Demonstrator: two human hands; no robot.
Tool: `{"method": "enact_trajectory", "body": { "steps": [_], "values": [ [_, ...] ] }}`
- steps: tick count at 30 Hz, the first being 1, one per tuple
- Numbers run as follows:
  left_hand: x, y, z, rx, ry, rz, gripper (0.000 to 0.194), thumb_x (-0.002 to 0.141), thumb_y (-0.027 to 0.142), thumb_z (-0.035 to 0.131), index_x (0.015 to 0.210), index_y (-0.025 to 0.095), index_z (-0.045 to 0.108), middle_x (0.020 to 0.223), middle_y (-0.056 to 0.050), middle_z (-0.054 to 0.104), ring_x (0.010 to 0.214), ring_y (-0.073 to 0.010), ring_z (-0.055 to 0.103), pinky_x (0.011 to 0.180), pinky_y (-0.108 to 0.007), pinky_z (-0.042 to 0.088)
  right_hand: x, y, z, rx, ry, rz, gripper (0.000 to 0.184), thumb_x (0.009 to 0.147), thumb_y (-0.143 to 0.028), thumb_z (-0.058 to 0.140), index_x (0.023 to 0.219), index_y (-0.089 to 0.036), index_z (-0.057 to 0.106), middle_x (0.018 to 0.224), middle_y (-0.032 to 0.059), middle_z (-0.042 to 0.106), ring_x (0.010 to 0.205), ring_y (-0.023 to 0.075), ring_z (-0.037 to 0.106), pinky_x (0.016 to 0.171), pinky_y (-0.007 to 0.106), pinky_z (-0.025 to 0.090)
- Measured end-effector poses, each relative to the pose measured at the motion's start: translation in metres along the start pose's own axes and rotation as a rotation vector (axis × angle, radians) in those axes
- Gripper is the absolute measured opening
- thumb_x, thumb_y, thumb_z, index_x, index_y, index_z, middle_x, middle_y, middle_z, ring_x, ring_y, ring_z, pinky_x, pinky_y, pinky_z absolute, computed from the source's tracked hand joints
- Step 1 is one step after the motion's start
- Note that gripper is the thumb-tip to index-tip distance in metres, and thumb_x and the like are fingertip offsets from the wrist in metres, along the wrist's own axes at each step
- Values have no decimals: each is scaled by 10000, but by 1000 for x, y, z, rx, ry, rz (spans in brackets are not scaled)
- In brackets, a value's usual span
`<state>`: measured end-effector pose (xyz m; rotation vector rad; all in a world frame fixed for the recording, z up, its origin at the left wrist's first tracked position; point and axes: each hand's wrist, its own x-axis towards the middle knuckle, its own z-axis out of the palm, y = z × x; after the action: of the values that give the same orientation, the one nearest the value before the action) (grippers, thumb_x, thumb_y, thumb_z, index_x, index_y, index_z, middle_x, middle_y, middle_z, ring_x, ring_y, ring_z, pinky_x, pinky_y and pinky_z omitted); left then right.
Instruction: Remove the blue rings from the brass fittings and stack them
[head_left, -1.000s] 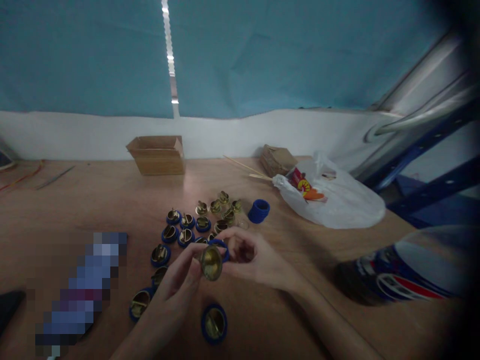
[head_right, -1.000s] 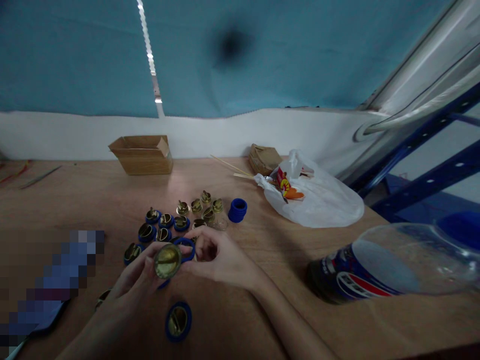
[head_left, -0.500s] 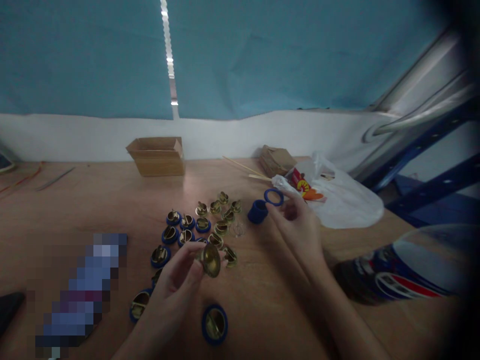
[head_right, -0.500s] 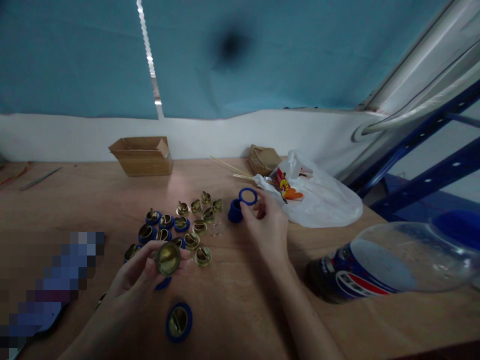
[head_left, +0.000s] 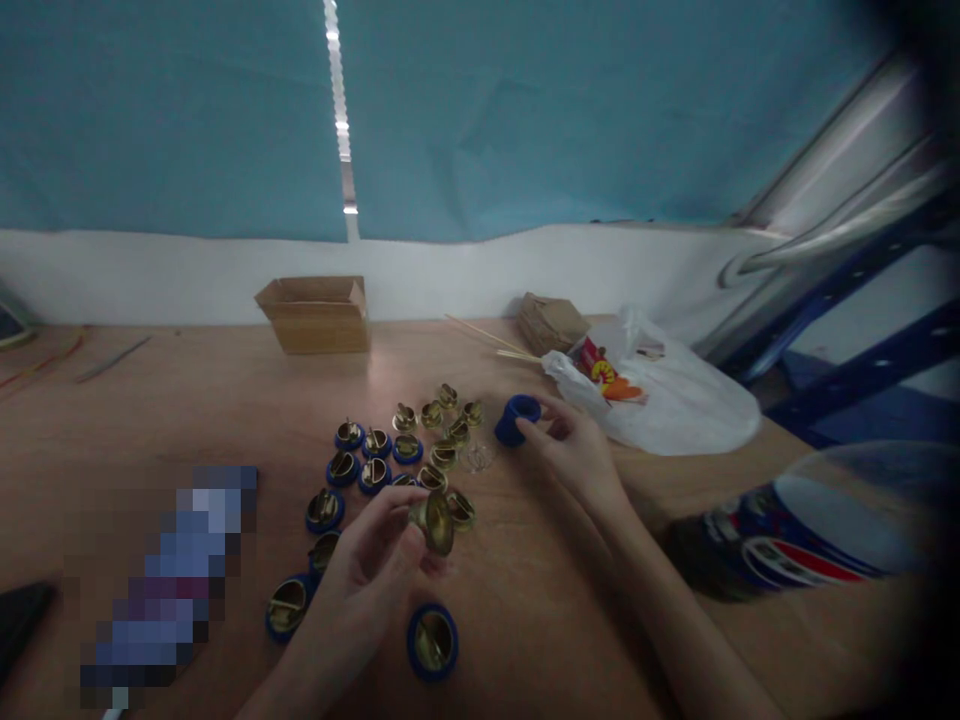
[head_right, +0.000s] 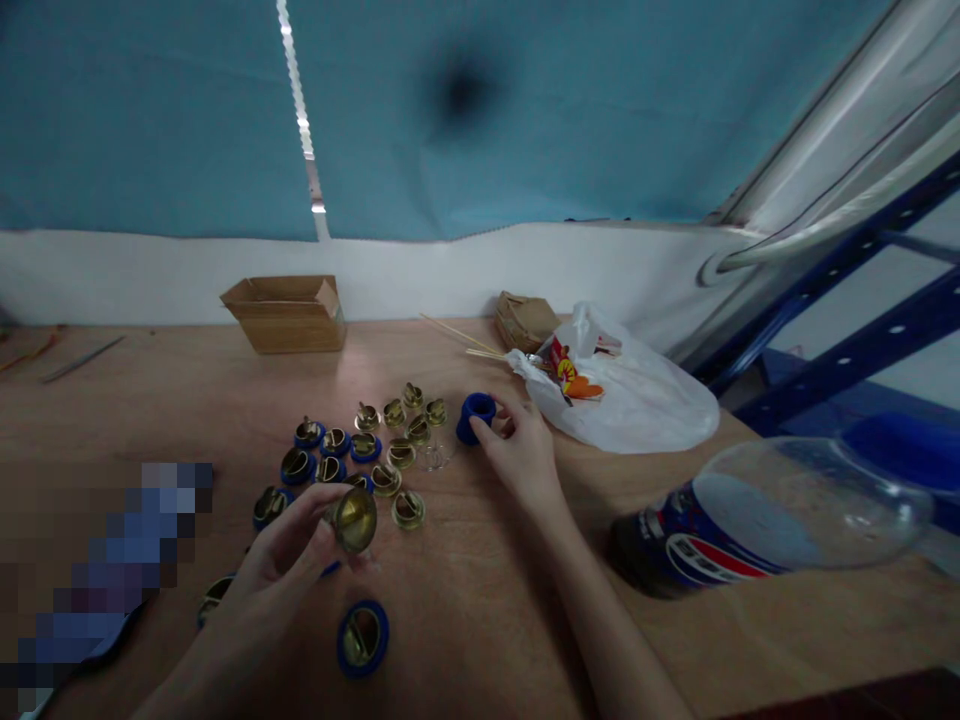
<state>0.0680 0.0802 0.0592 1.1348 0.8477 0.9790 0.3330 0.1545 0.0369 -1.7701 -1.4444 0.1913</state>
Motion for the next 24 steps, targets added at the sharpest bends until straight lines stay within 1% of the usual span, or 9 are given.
{"method": "enact_trajectory", "body": {
  "steps": [3, 7, 11, 12, 14, 16, 18, 22, 24],
  "values": [
    [-1, 1, 2, -53, 22, -43, 268, 892, 462, 593, 992, 214, 618, 828, -12, 701, 748, -151, 668, 691, -253, 520, 0, -1, 0, 4, 13, -4, 488, 728, -428, 651, 1101, -117, 695, 762, 48, 580, 570, 164, 495, 585, 331, 435],
    [0, -1, 1, -128, 5, -94, 290, 869, 481, 619, 909, 195, 594, 939, -52, 736, 830, -189, 711, 772, -312, 547, -1, -3, -1, 25, 77, -20, 481, 751, -440, 645, 1107, -118, 672, 768, 42, 573, 579, 163, 487, 597, 333, 433],
    [2, -4, -2, -169, 4, -61, 203, 835, 358, 694, 895, 197, 586, 957, -51, 742, 812, -191, 727, 743, -322, 562, -6, -15, -4, 82, 180, -52, 330, 808, -381, 603, 1055, -165, 642, 786, 24, 547, 615, 163, 478, 595, 312, 422],
    [3, -5, -3, -167, 18, -45, 194, 820, 328, 712, 885, 195, 587, 948, -48, 741, 799, -188, 728, 725, -315, 563, -9, -20, -4, 102, 198, -62, 281, 825, -367, 588, 1031, -180, 631, 783, 19, 541, 630, 165, 482, 595, 305, 419],
    [4, -8, -3, -138, 73, -14, 195, 789, 281, 741, 865, 191, 585, 920, -36, 736, 790, -179, 726, 711, -298, 561, -16, -34, -5, 181, 188, -79, 179, 856, -344, 560, 950, -202, 612, 738, 4, 529, 637, 163, 486, 586, 291, 413],
    [5, -11, -3, -70, 149, 23, 223, 758, 232, 764, 867, 193, 573, 887, -19, 726, 801, -172, 721, 717, -284, 561, -25, -49, -6, 333, 83, -83, 143, 879, -338, 530, 847, -212, 589, 665, -13, 504, 609, 154, 481, 561, 275, 405],
    [6, -15, -3, 40, 207, 90, 251, 749, 191, 761, 901, 200, 562, 875, -11, 719, 819, -172, 715, 731, -282, 566, -36, -63, -4, 454, -108, -88, 146, 874, -342, 553, 824, -211, 593, 597, -40, 439, 553, 136, 434, 518, 260, 360],
    [6, -22, -4, 352, 246, 281, 270, 796, 141, 687, 1029, 215, 571, 956, -31, 713, 879, -188, 704, 758, -298, 576, -60, -81, 2, 555, -475, -150, 142, 896, -334, 535, 874, -203, 585, 566, -69, 386, 496, 108, 380, 465, 235, 304],
    [5, -25, -5, 549, 245, 403, 313, 790, 88, 651, 1066, 221, 585, 1014, -45, 703, 917, -202, 695, 755, -304, 577, -70, -85, 6, 552, -571, -209, 110, 892, -308, 535, 917, -205, 566, 571, -78, 379, 488, 103, 376, 453, 227, 295]
  ]
}}
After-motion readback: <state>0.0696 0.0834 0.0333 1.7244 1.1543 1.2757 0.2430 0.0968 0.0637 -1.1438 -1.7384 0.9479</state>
